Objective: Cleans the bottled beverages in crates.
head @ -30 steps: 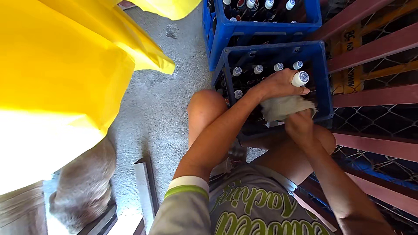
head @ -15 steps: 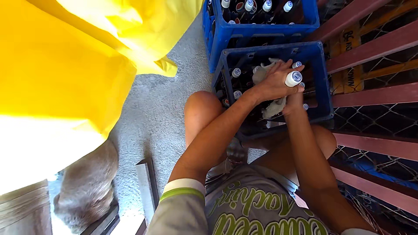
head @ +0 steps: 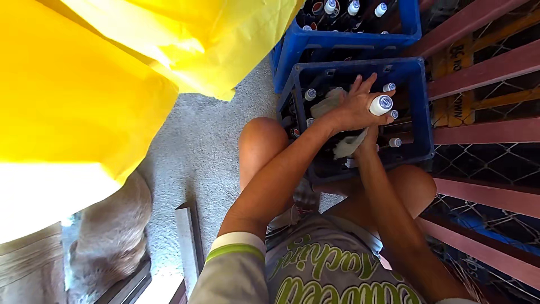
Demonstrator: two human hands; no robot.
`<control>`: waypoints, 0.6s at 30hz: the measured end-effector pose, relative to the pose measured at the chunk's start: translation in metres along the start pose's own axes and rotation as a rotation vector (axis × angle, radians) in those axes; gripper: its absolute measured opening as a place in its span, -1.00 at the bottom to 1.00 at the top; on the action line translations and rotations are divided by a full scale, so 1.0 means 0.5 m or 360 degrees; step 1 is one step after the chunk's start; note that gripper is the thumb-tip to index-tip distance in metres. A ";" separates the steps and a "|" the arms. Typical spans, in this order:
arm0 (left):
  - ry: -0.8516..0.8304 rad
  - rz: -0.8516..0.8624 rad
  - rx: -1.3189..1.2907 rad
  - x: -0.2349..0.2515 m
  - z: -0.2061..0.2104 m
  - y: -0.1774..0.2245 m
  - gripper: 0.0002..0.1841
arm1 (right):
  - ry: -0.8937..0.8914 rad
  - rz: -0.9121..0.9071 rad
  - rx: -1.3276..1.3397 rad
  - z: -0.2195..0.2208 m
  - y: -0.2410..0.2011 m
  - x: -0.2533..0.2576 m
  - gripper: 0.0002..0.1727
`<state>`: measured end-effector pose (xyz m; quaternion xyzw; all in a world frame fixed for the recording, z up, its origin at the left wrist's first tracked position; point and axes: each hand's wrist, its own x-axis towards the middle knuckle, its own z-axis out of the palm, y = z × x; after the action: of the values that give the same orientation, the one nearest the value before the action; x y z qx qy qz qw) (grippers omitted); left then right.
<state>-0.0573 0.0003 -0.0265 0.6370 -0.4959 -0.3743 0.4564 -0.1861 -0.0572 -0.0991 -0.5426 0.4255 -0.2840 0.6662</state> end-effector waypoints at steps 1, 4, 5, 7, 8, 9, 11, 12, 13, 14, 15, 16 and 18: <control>-0.0031 0.0000 -0.0116 0.001 -0.002 -0.003 -0.27 | 0.0098 0.0002 0.0029 0.023 -0.030 -0.038 -0.52; -0.0137 0.0017 -0.0238 0.000 0.004 -0.011 -0.21 | 0.0327 -0.0193 0.0118 0.070 -0.096 -0.122 -0.48; -0.0145 0.0035 -0.0261 0.000 0.005 -0.012 -0.20 | 0.0355 -0.0261 0.0138 0.083 -0.106 -0.137 -0.46; -0.0142 0.0079 -0.0291 0.000 0.005 -0.014 -0.20 | 0.0365 -0.0355 0.0033 0.094 -0.092 -0.142 -0.42; -0.0138 0.0085 -0.0306 0.000 0.004 -0.013 -0.21 | 0.0349 -0.0395 -0.0060 0.092 -0.072 -0.130 -0.40; -0.0130 0.0082 -0.0316 0.000 0.000 -0.010 -0.23 | 0.0341 -0.0441 -0.0132 0.087 -0.048 -0.111 -0.40; -0.0092 0.0070 -0.0343 -0.002 -0.007 -0.004 -0.28 | 0.0382 -0.0461 -0.0110 0.068 0.001 -0.059 -0.42; -0.0086 0.0056 -0.0353 -0.003 -0.008 -0.003 -0.28 | 0.0347 -0.0387 -0.0048 0.053 0.022 -0.040 -0.43; -0.0094 0.0045 -0.0362 -0.005 -0.007 -0.002 -0.28 | 0.0273 -0.0249 0.0047 0.038 0.035 -0.029 -0.44; -0.0118 0.0034 -0.0366 -0.005 -0.008 0.001 -0.28 | 0.0208 -0.0098 0.0149 0.026 0.039 -0.021 -0.46; -0.0139 0.0032 -0.0361 -0.003 -0.009 0.003 -0.28 | 0.0148 0.0016 0.0213 0.020 0.028 -0.021 -0.47; -0.0146 0.0036 -0.0360 -0.002 -0.010 0.003 -0.28 | 0.0150 0.0060 0.0238 0.027 0.000 -0.029 -0.50; -0.0128 0.0066 -0.0327 -0.001 -0.009 0.000 -0.28 | 0.0261 -0.0048 0.0211 0.062 -0.070 -0.060 -0.52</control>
<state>-0.0533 0.0019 -0.0252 0.5611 -0.4858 -0.4388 0.5066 -0.1703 -0.0259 -0.0563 -0.4785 0.4507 -0.3651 0.6593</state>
